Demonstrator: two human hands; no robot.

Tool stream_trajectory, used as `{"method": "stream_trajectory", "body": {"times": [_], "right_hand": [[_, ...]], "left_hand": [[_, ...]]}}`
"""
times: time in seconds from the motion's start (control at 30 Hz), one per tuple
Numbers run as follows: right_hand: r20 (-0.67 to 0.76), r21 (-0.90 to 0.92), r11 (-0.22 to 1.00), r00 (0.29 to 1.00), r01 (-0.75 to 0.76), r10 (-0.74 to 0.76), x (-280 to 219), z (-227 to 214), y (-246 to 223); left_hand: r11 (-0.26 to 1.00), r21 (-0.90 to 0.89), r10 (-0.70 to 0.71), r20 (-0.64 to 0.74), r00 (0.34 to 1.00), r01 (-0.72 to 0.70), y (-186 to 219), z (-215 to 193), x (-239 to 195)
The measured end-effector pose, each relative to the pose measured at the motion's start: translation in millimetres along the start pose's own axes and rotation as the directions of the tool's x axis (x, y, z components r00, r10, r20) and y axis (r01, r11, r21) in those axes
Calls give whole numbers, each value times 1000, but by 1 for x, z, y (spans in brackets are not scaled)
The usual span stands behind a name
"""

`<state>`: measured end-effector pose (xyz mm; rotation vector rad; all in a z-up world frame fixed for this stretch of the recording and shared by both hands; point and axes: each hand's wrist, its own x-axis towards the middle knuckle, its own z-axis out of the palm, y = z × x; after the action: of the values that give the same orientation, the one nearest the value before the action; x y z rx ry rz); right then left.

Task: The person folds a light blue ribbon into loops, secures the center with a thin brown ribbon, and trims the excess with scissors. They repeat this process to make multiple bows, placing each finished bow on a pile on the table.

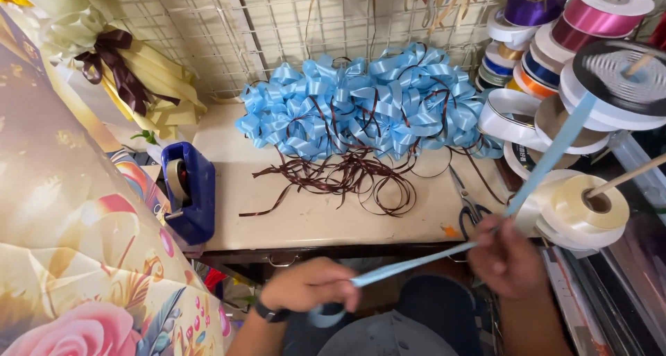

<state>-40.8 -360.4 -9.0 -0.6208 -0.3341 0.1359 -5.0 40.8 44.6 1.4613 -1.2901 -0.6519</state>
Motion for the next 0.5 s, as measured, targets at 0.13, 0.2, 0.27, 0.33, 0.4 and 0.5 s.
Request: {"method": "stream_trajectory", "body": {"times": [0.13,0.2,0.27,0.33,0.4,0.5], "right_hand": [[58,-6,990,988,141,-140,10,5,-66],[-220,-70,963,938,259,-268,9,4,-87],[-244,-45,962,931,270,-272,2,-15,-96],[-267,-17,959,923,283,-277,1,-21,-85],[-55,-180,854,861,489,-505,7,-12,-55],[-184,-900,435,924,-22,-334,-36,-58,63]], "left_hand": [[973,-221,-25,-372,928,-62,-49,-20,-120],[884,-73,170,-870,463,-461,-69,-24,-180],[734,-2,248,-930,271,-679,-17,-31,-180],[537,104,276,-959,58,-837,15,-32,-183],[562,124,320,-944,77,-818,27,-30,-187],[757,-9,219,-938,267,-653,22,-25,-162]]}}
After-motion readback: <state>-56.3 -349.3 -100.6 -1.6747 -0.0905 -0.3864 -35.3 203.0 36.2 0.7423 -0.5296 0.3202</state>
